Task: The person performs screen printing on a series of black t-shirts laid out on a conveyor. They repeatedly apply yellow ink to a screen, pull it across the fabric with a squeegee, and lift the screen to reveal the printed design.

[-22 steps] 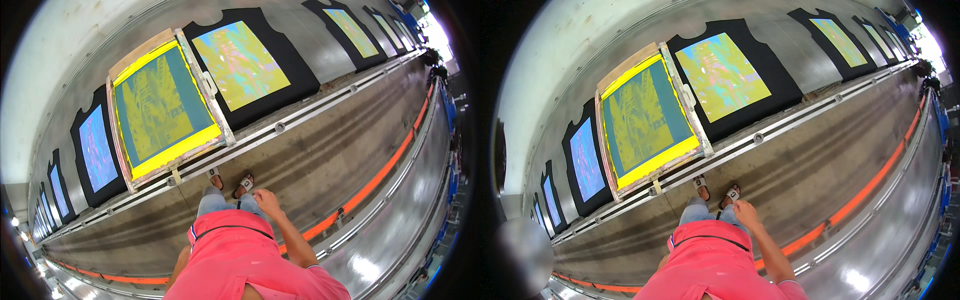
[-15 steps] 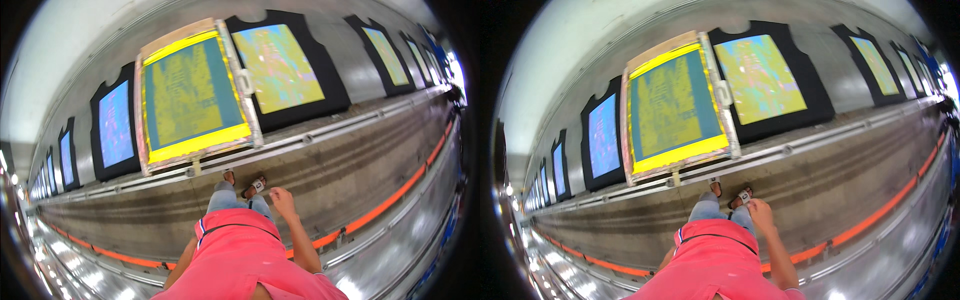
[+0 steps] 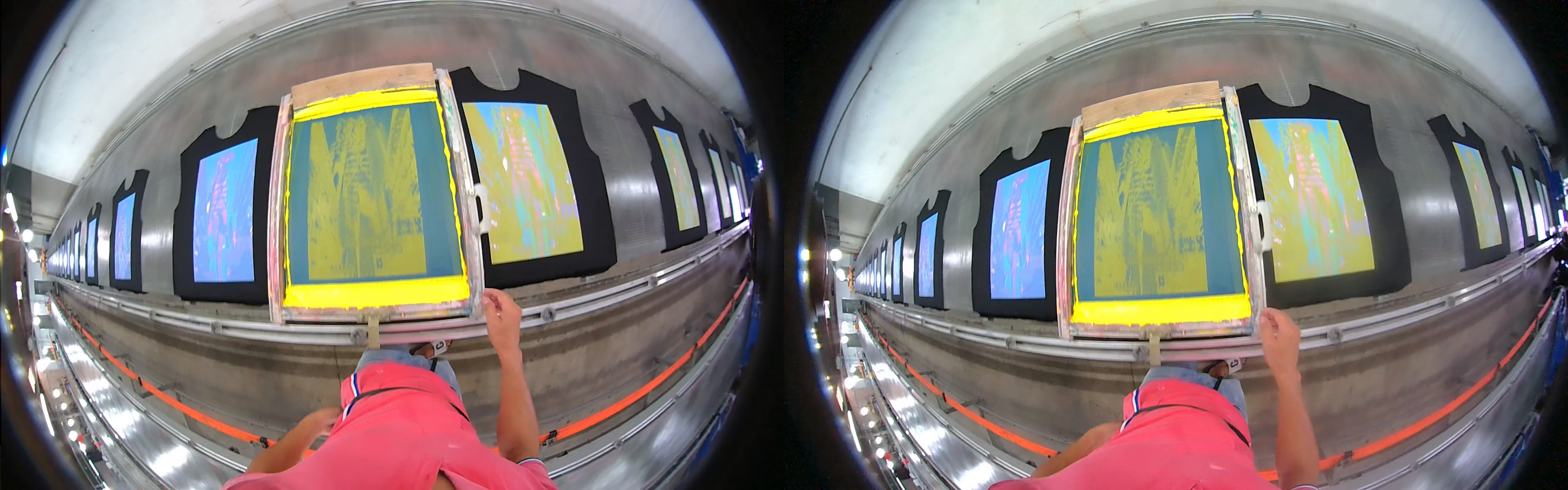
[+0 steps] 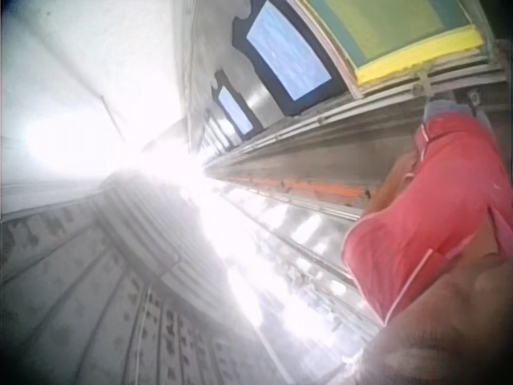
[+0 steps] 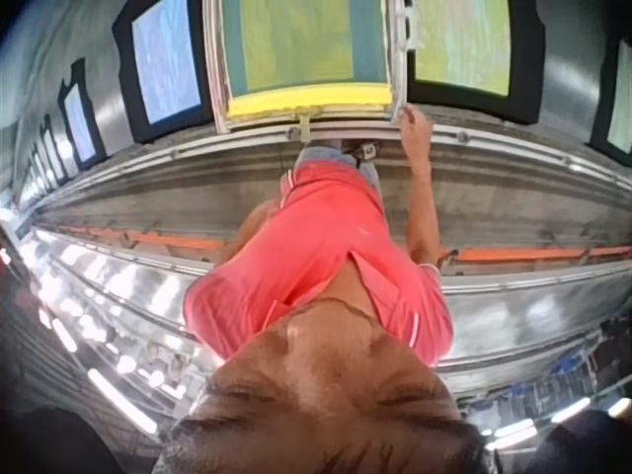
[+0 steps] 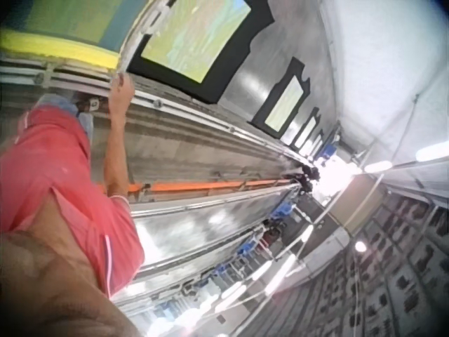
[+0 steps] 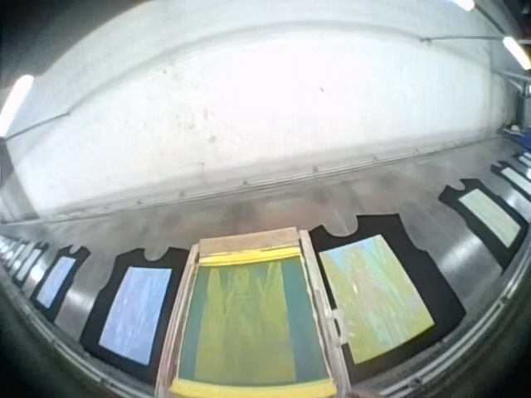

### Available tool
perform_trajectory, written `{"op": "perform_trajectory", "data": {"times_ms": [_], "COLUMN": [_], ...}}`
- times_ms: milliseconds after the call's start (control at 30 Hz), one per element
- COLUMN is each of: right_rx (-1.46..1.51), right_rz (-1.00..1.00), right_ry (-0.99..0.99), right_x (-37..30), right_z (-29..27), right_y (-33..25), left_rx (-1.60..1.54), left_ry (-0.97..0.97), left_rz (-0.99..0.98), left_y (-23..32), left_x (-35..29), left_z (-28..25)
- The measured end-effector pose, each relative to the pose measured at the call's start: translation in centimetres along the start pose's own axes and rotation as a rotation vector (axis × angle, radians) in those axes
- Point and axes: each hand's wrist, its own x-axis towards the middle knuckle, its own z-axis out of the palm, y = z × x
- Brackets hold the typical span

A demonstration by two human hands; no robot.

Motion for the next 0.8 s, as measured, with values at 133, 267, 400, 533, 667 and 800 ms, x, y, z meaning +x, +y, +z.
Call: {"op": "perform_trajectory", "data": {"times_ms": [133,267,400,533,667,800], "right_rx": [-0.053,-0.274,-0.447,-0.38,-0.026,-0.299], "right_rz": [0.036,-0.074,-0.001,0.21,0.302,0.102], "right_ry": [0.113,0.237,0.097,0.083,-0.099,0.027], "right_x": [6.1,11.9,17.2,20.1,23.2,23.0], "right_z": [0.6,2.1,5.1,4.6,5.2,6.0], "right_y": [-1.2,-0.6,-1.0,2.0,-1.7,-0.8], "left_rx": [0.415,0.801,0.225,0.36,0.852,1.149], "left_ry": [0.181,-0.292,-0.164,0.661,0.82,0.685], "left_rz": [-0.077,-0.218,0.438,1.105,1.212,0.733], "left_y": [1.4,12.1,41.3,63.1,77.0,83.5], "left_x": [-1.3,-2.1,-2.2,9.3,23.5,24.4], "left_z": [-1.1,-12.1,-20.0,-24.5,-28.8,-22.7]}}
